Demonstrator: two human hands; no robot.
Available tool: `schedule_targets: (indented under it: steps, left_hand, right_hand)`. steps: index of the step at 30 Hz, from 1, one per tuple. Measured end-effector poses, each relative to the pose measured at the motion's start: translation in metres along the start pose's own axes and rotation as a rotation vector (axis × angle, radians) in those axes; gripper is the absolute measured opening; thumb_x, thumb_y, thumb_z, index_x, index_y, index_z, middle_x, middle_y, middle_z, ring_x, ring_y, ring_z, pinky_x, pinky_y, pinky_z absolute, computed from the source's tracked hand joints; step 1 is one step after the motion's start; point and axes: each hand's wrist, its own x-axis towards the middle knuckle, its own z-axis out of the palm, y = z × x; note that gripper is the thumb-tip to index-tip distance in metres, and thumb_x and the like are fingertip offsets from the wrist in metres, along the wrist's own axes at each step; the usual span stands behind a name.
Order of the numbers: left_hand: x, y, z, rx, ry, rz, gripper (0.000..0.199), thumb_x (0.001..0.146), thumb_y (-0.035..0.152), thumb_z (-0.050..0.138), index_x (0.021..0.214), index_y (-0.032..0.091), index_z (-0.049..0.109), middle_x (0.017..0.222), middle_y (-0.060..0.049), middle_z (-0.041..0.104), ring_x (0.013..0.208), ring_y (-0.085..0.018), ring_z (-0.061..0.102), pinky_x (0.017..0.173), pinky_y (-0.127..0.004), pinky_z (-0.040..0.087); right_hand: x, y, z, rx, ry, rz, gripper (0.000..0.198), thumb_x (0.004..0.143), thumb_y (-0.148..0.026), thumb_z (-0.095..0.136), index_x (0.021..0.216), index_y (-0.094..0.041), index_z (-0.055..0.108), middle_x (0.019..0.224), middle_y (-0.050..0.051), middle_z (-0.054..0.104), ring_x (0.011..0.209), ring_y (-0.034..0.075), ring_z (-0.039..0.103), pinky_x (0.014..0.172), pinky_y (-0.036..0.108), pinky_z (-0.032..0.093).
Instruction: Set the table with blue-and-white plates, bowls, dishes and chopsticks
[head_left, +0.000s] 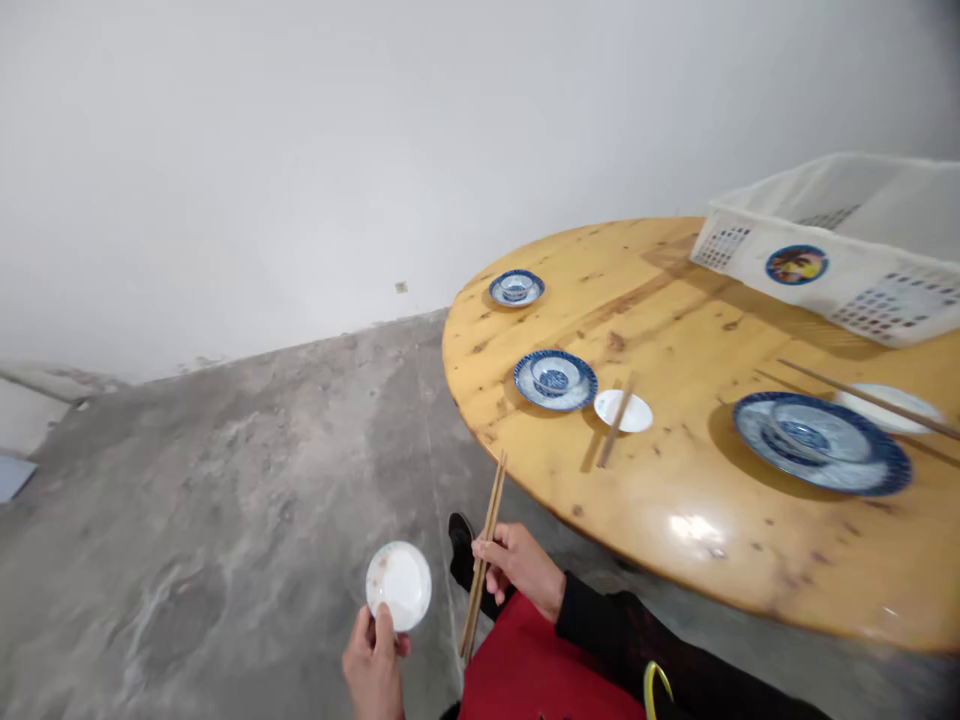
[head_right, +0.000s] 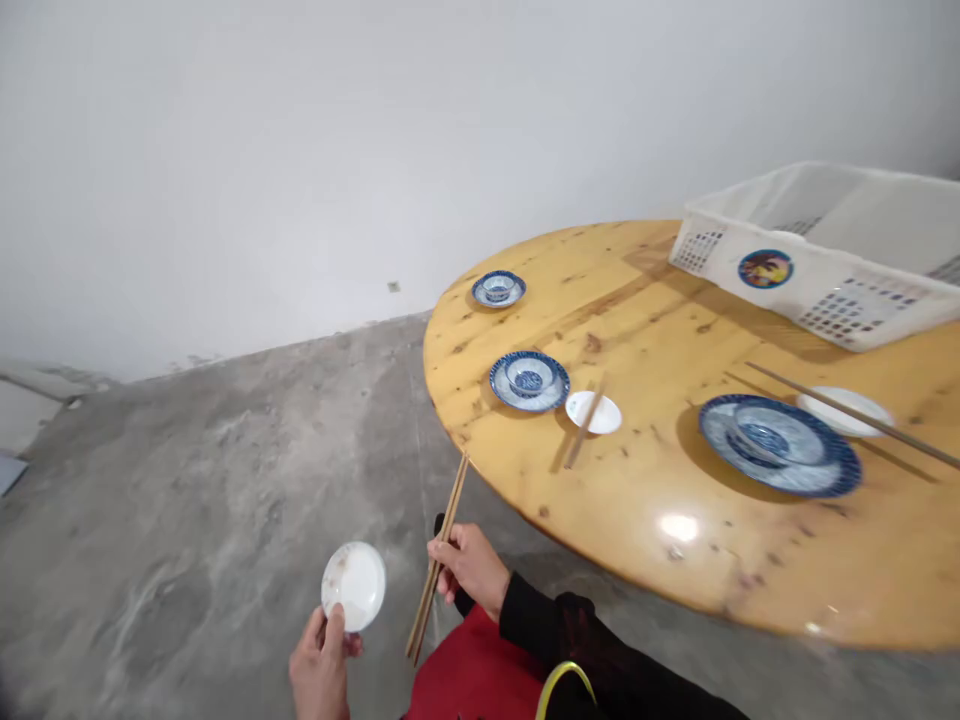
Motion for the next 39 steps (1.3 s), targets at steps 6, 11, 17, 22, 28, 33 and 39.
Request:
schedule_targets:
  steps: [6, 11, 17, 22, 28, 33, 39]
  left_hand:
    - [0.111, 0.049, -0.004, 0.183, 0.000, 0.028, 0.040, 0.083, 0.057, 0.050, 0.080, 0.021, 0.067, 0.047, 0.002, 0.058, 0.051, -0.019, 0.060, 0.060, -0.028, 0.049]
    - [0.196, 0.091, 0.006, 0.254, -0.082, 0.098, 0.038, 0.083, 0.056, 0.051, 0.073, 0.021, 0.062, 0.052, 0.000, 0.062, 0.056, -0.020, 0.063, 0.063, -0.028, 0.049]
    - [0.295, 0.146, 0.059, 0.244, -0.384, 0.206, 0.047, 0.078, 0.064, 0.051, 0.065, 0.020, 0.058, 0.051, -0.002, 0.061, 0.053, -0.020, 0.060, 0.058, -0.029, 0.046]
    - [0.383, 0.213, 0.125, 0.235, -0.590, 0.344, 0.043, 0.077, 0.062, 0.053, 0.061, 0.022, 0.052, 0.049, -0.002, 0.059, 0.050, -0.017, 0.057, 0.057, -0.027, 0.044]
    - [0.473, 0.300, 0.182, 0.264, -0.828, 0.540, 0.035, 0.077, 0.055, 0.052, 0.064, 0.023, 0.050, 0.048, 0.000, 0.058, 0.049, -0.016, 0.057, 0.056, -0.026, 0.044]
    - [0.517, 0.351, 0.235, 0.361, -1.015, 0.667, 0.031, 0.078, 0.051, 0.050, 0.065, 0.023, 0.050, 0.049, 0.000, 0.058, 0.050, -0.016, 0.058, 0.057, -0.025, 0.044]
    - [0.520, 0.385, 0.324, 0.399, -1.256, 0.758, 0.033, 0.078, 0.053, 0.048, 0.063, 0.024, 0.045, 0.050, 0.000, 0.058, 0.051, -0.016, 0.060, 0.059, -0.025, 0.045]
  right_hand:
    - [0.109, -0.067, 0.031, 0.096, 0.076, -0.025, 0.040, 0.069, -0.054, 0.072, 0.072, -0.019, 0.052, 0.055, -0.003, 0.059, 0.042, 0.010, 0.054, 0.041, 0.022, 0.044]
    - [0.164, -0.120, 0.034, 0.103, 0.163, -0.076, 0.043, 0.067, -0.059, 0.072, 0.068, -0.020, 0.052, 0.049, -0.003, 0.054, 0.041, 0.011, 0.052, 0.041, 0.023, 0.044]
    - [0.200, -0.139, 0.024, 0.216, 0.381, -0.084, 0.046, 0.066, -0.060, 0.073, 0.072, -0.019, 0.053, 0.055, -0.003, 0.056, 0.043, 0.011, 0.053, 0.040, 0.023, 0.044]
    - [0.249, -0.145, 0.023, 0.310, 0.579, -0.104, 0.044, 0.066, -0.059, 0.072, 0.074, -0.020, 0.053, 0.056, -0.003, 0.056, 0.045, 0.012, 0.054, 0.042, 0.025, 0.046]
    - [0.332, -0.187, 0.033, 0.475, 0.868, -0.191, 0.039, 0.065, -0.054, 0.071, 0.072, -0.019, 0.054, 0.053, -0.002, 0.056, 0.044, 0.011, 0.053, 0.041, 0.023, 0.044]
    - [0.378, -0.212, 0.049, 0.566, 0.922, -0.212, 0.037, 0.065, -0.051, 0.071, 0.068, -0.018, 0.055, 0.054, -0.001, 0.058, 0.043, 0.010, 0.053, 0.041, 0.023, 0.046]
    - [0.404, -0.226, 0.031, 0.656, 1.130, -0.210, 0.037, 0.064, -0.051, 0.070, 0.067, -0.018, 0.054, 0.056, -0.001, 0.059, 0.042, 0.010, 0.053, 0.038, 0.022, 0.044]
